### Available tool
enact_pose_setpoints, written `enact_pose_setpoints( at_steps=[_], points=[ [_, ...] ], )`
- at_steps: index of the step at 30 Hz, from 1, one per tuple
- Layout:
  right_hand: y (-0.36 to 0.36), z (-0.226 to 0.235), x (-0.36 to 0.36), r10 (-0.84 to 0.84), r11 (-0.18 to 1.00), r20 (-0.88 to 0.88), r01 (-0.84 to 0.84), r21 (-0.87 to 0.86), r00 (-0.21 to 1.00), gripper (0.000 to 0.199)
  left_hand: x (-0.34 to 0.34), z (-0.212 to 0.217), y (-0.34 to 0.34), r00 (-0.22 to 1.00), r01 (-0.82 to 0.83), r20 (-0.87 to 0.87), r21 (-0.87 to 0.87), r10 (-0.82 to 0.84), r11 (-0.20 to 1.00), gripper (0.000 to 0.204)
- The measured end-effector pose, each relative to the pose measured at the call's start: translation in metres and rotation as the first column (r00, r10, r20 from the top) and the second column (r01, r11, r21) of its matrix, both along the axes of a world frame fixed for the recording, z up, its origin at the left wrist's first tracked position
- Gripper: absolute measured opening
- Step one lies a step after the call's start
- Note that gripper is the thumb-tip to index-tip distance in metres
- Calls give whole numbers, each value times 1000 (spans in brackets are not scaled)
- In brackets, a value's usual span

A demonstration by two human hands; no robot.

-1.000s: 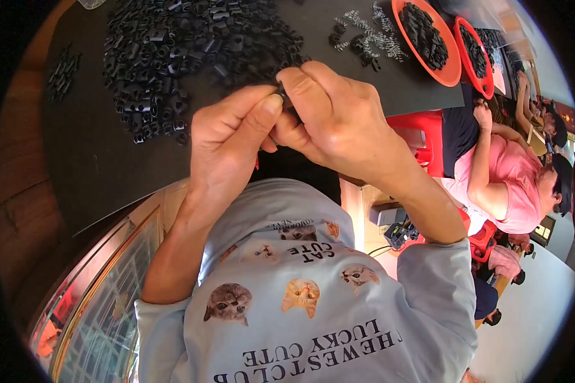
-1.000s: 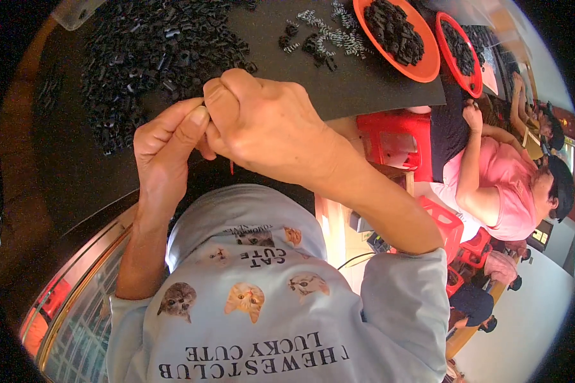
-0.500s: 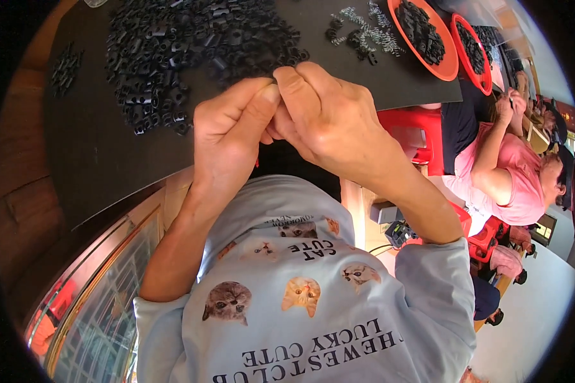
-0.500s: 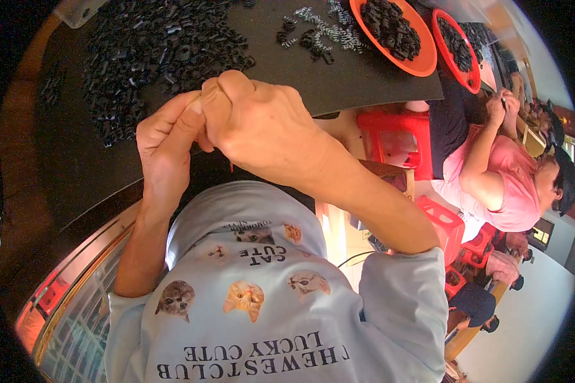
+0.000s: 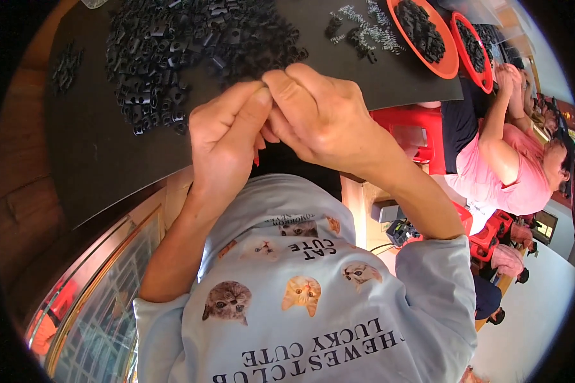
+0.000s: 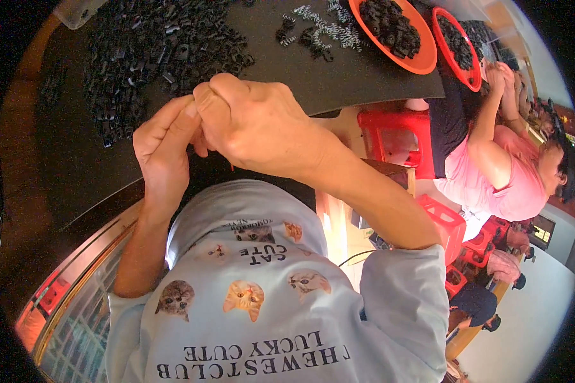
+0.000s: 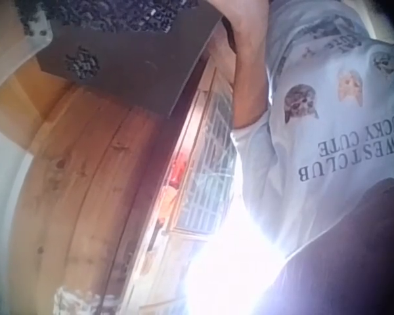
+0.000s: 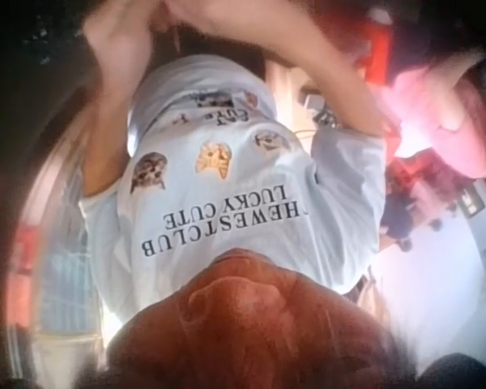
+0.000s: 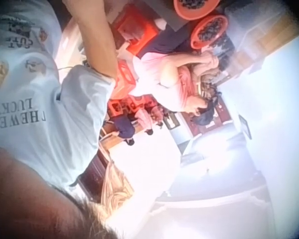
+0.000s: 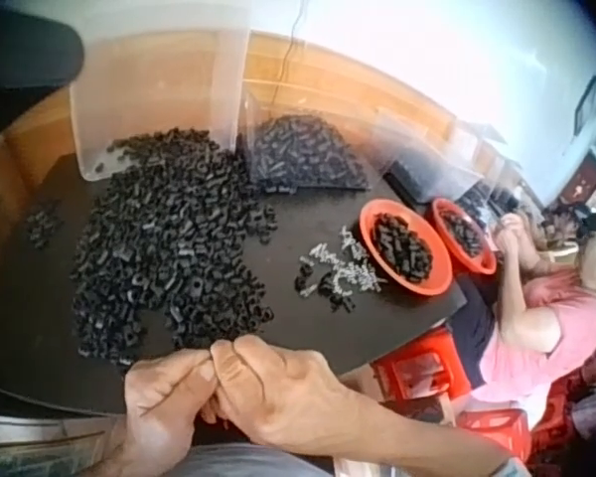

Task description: The person assembles plastic cord locks by hand, picking up small springs and internal pins from the table and inserting them into the plastic stopper bodies.

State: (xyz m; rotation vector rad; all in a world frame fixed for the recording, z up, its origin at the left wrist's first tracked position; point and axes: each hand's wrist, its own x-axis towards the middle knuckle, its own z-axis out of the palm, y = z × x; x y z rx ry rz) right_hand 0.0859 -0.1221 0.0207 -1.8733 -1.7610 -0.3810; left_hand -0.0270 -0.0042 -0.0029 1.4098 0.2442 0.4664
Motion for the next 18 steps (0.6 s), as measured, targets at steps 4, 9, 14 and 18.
enact_pose_setpoints(
  at_steps=[4, 9, 14, 18],
  points=[
    [-4, 4, -2, -23, 1000, 6, 23, -11, 1000, 38, 1, 4, -4, 998, -46, 38, -14, 47, 999, 21],
    [-5, 11, -1, -21, 1000, -1, 21, 8, 1000, 44, -3, 5, 0, 1000, 1, 24, -98, 1, 995, 20],
    [-4, 9, 9, 19, 999, 38, -20, 34, 999, 43, -3, 3, 3, 997, 68, 47, -107, -63, 992, 21],
    [-9, 14, 18, -4, 999, 19, 3, 47, 1000, 37, 0, 8, 0, 1000, 13, 22, -174, -9, 985, 23]
  ],
)
